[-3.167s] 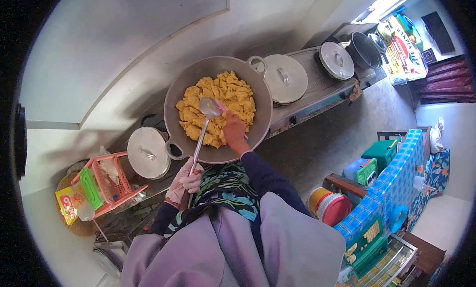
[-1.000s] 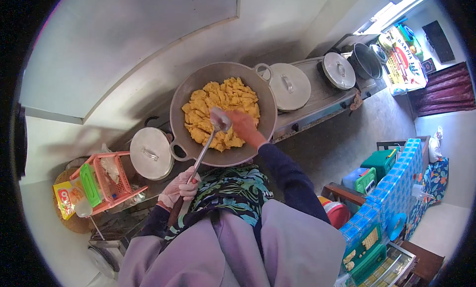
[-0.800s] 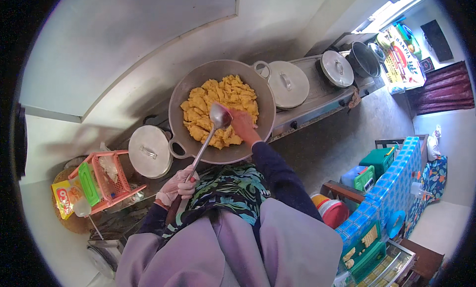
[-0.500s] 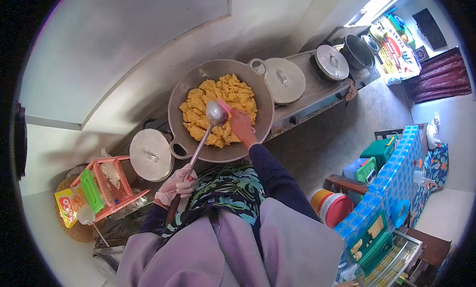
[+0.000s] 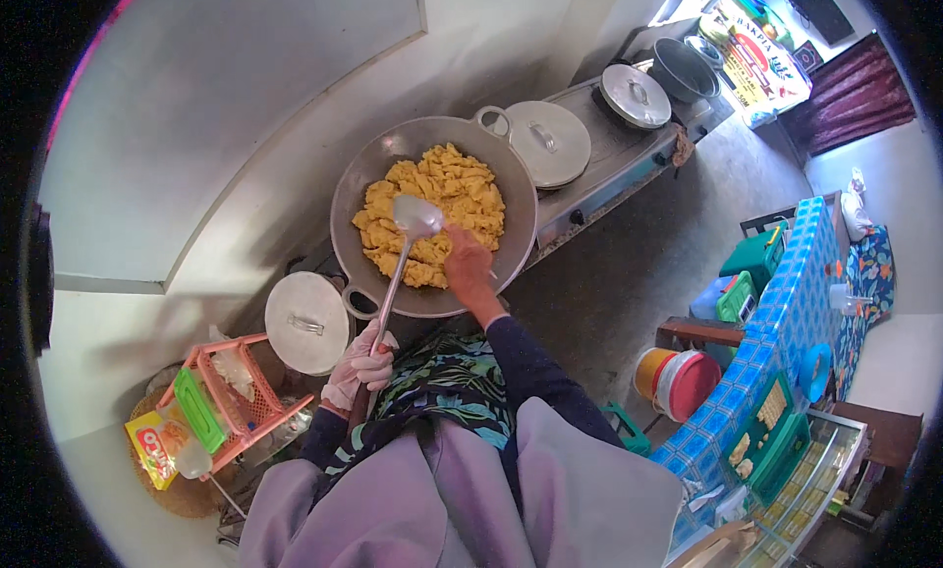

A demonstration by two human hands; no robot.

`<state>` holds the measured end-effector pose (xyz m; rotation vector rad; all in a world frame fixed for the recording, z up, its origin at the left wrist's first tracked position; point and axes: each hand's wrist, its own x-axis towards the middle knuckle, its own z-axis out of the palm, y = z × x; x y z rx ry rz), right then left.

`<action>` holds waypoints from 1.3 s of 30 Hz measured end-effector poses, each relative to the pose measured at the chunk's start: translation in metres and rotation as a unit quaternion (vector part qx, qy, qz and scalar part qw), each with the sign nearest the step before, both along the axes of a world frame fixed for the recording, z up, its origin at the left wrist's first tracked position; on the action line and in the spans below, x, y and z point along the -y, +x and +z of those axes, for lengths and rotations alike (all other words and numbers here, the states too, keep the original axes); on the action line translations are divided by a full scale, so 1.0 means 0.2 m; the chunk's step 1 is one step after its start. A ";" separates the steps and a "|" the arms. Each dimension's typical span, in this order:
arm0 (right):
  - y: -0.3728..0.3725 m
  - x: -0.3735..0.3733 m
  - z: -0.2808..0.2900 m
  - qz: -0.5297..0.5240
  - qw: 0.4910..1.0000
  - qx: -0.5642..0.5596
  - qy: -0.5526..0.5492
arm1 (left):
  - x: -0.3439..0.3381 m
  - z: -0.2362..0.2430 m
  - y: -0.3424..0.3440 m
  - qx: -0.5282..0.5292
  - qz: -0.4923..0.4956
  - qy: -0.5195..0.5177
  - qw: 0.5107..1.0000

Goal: The person uses a ladle to mix yellow dough in a large pan on a stove, then uses the ladle to transfer the dough into a green plastic tray.

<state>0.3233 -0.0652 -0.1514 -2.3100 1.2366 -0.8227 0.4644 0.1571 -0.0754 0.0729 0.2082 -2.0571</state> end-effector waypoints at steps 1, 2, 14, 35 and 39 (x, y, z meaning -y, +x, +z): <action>-0.01 -0.05 0.06 0.027 0.998 0.031 -0.046 | 0.01 0.00 0.01 -0.011 -0.024 0.010 1.000; -0.01 -0.07 0.06 0.007 0.999 0.019 -0.031 | 0.01 -0.01 0.01 -0.021 -0.047 0.020 0.998; -0.03 0.03 0.11 0.123 0.982 -0.028 -0.142 | -0.06 0.01 0.08 0.089 -0.107 0.028 0.990; 0.03 0.00 0.18 -0.085 0.807 0.140 0.567 | -0.12 0.14 0.19 0.460 -0.073 0.114 0.878; -0.01 0.18 -0.29 -0.062 0.997 -0.032 0.033 | -0.01 0.17 0.17 0.412 -0.075 0.085 0.904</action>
